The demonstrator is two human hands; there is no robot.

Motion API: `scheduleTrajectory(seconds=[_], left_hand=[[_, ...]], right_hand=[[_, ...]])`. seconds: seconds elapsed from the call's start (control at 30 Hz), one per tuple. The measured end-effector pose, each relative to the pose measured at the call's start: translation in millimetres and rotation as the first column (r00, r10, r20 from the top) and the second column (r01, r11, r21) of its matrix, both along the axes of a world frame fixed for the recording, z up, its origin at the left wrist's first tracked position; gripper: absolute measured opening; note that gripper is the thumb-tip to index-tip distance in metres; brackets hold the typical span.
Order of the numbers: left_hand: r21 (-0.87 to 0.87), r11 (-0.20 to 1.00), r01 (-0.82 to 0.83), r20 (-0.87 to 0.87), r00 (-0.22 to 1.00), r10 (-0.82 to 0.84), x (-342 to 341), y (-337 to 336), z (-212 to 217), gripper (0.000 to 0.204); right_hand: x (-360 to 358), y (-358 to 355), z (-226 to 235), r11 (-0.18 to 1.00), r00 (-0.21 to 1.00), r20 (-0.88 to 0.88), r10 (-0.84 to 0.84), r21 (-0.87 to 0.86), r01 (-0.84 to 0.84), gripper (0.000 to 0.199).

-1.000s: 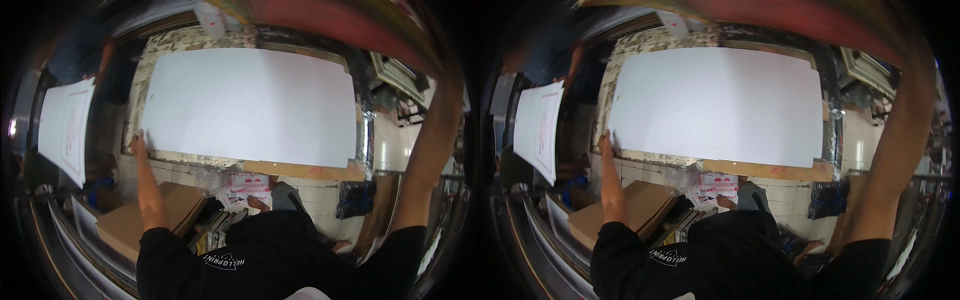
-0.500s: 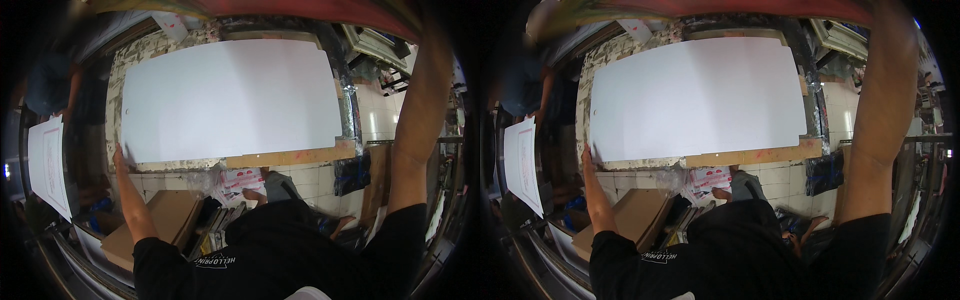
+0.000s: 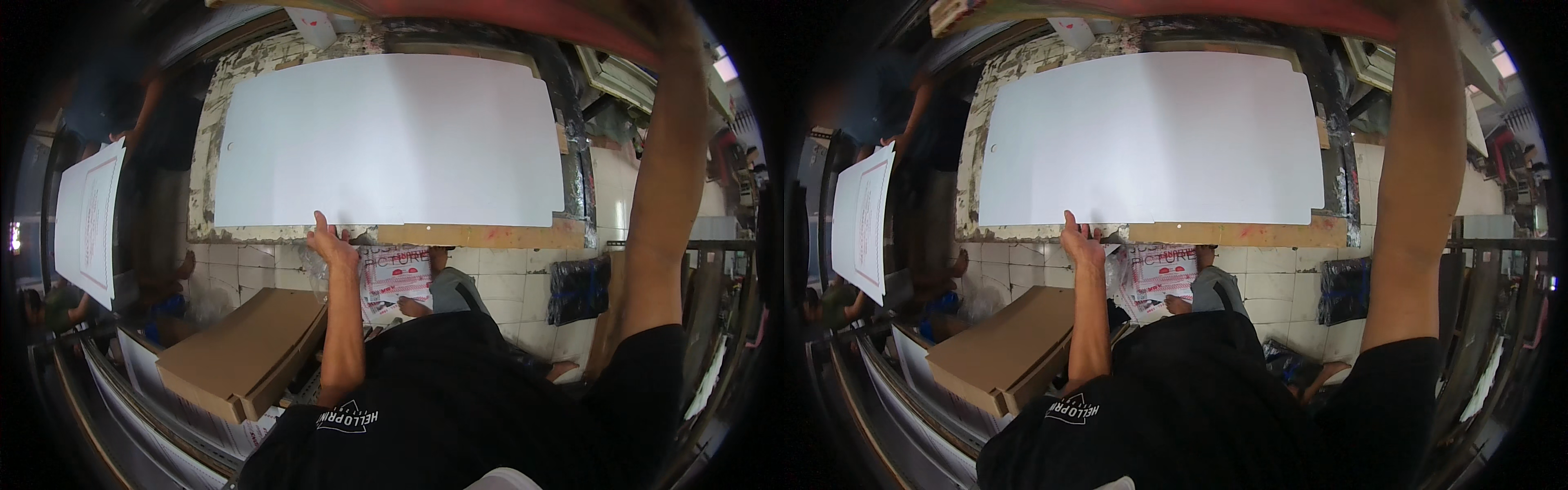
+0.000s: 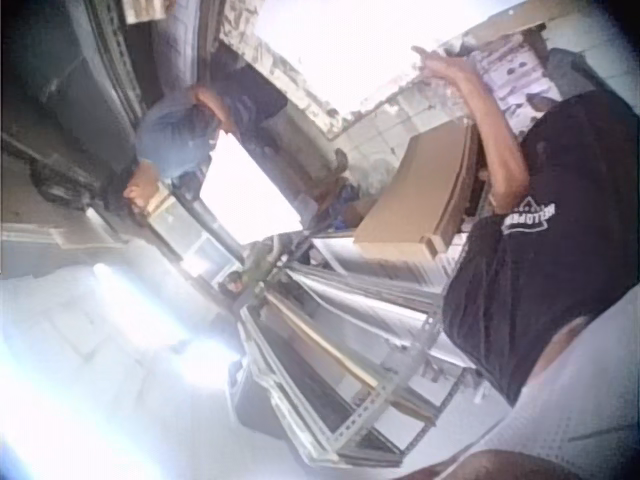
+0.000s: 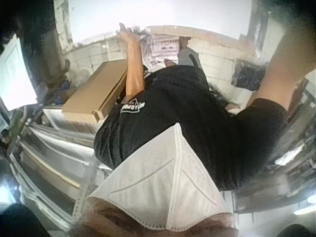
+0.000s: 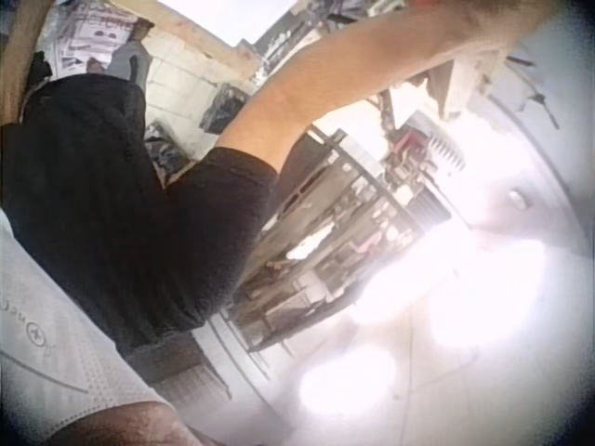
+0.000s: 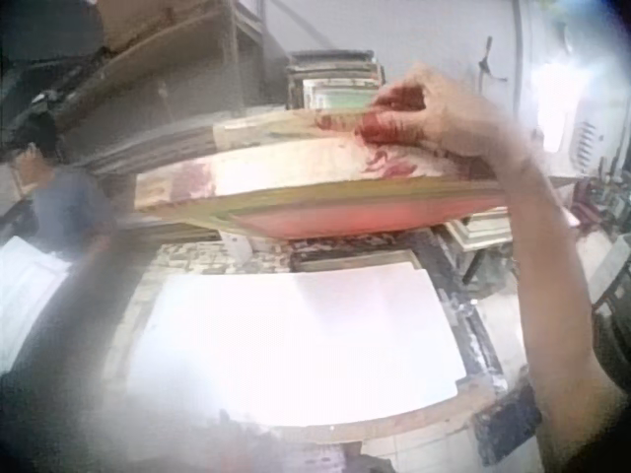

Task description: The person performs manual screen printing on flat white boards. They place a board on a table, position a red screen frame over it, and use a squeegee to pull red ink across the mesh. After printing, they lift the frame and remove the printed board, repeating the process with new boards.

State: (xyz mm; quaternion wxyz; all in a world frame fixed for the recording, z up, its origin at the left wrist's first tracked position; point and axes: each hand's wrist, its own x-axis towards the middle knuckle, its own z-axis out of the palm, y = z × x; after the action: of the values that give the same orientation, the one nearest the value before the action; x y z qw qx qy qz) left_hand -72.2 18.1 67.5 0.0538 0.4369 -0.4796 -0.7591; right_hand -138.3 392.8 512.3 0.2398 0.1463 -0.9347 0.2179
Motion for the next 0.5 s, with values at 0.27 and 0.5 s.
scheduleTrajectory(seconds=[0.27, 0.5], left_hand=[[-0.044, 0.998, 0.039, 0.103, 0.994, -0.034, 0, 1, 34, 0.069], [-0.079, 0.888, 0.454, -0.828, 0.466, -0.312, 13, 39, 147, 0.091]], right_hand=[[42, -29, -23, 0.974, 0.989, 0.037, -0.145, 0.183, 0.136, 0.049], [120, -42, -170, 0.973, 0.973, -0.226, -0.039, 0.212, 0.088, 0.039]])
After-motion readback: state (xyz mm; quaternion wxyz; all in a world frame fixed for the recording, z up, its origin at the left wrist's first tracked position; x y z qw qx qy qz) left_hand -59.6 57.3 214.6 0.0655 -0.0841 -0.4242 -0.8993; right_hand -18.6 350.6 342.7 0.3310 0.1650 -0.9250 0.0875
